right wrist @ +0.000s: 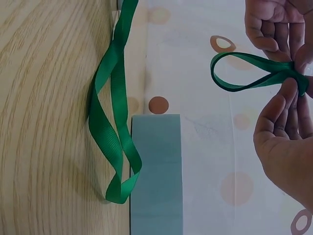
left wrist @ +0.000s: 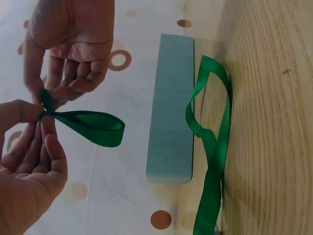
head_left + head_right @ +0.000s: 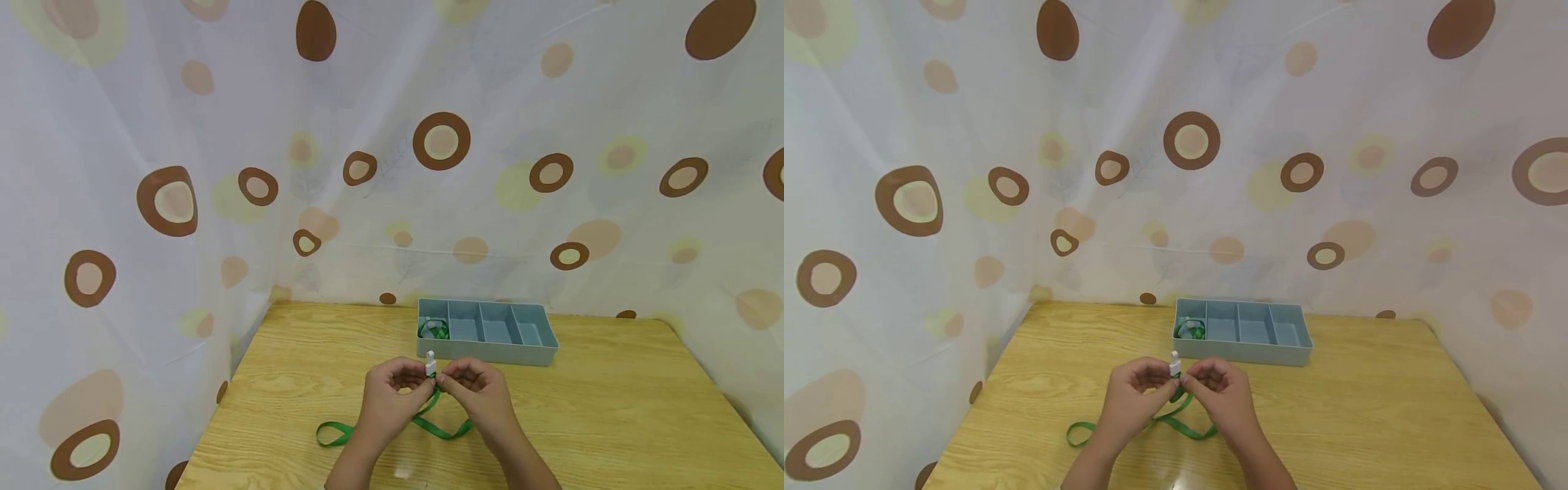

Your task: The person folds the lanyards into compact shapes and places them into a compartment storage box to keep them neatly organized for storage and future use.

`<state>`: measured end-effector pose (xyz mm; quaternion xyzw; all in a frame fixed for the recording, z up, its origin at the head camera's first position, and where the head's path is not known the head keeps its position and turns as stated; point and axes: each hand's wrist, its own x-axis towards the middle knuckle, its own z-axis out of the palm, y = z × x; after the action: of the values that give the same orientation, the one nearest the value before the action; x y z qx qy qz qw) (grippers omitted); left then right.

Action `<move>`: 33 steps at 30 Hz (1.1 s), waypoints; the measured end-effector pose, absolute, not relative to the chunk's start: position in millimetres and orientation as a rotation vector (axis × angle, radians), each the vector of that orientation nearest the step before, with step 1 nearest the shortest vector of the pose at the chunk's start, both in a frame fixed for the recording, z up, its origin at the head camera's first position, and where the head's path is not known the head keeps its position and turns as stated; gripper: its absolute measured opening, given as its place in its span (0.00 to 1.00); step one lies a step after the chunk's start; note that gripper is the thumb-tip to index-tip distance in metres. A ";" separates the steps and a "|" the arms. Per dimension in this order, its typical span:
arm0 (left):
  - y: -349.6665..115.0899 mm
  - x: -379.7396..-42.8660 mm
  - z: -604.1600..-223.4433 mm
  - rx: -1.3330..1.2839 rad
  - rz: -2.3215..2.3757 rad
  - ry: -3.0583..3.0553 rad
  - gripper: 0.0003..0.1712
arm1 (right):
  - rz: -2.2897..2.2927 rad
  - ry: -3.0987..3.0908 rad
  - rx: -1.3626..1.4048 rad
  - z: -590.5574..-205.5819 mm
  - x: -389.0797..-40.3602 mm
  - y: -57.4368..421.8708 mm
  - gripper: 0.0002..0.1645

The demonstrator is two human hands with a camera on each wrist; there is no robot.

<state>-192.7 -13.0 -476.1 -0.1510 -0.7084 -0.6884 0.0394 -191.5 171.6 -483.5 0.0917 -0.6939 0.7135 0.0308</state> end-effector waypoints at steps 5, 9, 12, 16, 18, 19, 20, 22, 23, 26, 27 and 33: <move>-13.9 -192.2 -476.6 -0.471 -2.127 -2.181 0.06 | 2.210 -2.143 0.216 -481.8 -189.1 172.0 0.11; -14.5 -191.8 -475.9 -0.479 -2.124 -2.191 0.07 | 2.208 -2.141 0.224 -482.3 -188.6 173.1 0.10; -15.0 -191.5 -475.5 -0.499 -2.108 -2.197 0.07 | 2.209 -2.136 0.260 -483.5 -188.8 174.1 0.10; -16.0 -191.1 -475.6 -0.529 -2.083 -2.204 0.07 | 2.210 -2.130 0.299 -484.5 -189.1 174.8 0.11; -16.4 -190.7 -475.7 -0.542 -2.071 -2.207 0.07 | 2.213 -2.123 0.306 -484.8 -189.2 175.1 0.13; -16.5 -190.6 -475.6 -0.543 -2.066 -2.212 0.07 | 2.218 -2.117 0.313 -484.7 -189.1 175.2 0.13; -16.7 -190.5 -475.5 -0.545 -2.061 -2.214 0.07 | 2.221 -2.109 0.323 -484.7 -189.1 175.1 0.14; -16.9 -190.1 -475.0 -0.542 -2.056 -2.221 0.07 | 2.228 -2.095 0.345 -484.3 -189.1 175.2 0.14; -16.9 -189.8 -474.7 -0.541 -2.054 -2.223 0.07 | 2.232 -2.089 0.355 -484.0 -189.0 175.2 0.14; -16.8 -189.4 -474.2 -0.543 -2.047 -2.234 0.07 | 2.241 -2.082 0.379 -482.7 -188.2 175.3 0.14; -16.7 -189.2 -474.1 -0.546 -2.045 -2.236 0.07 | 2.241 -2.086 0.381 -482.3 -187.9 175.3 0.14; -16.2 -190.1 -475.9 -0.569 -2.026 -2.244 0.08 | 2.232 -2.112 0.369 -481.3 -187.1 174.6 0.12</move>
<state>-190.1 -16.2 -475.9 -0.1848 -0.7290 -0.6583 0.0324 -187.1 174.6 -481.3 0.1192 -0.6822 0.7210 0.0236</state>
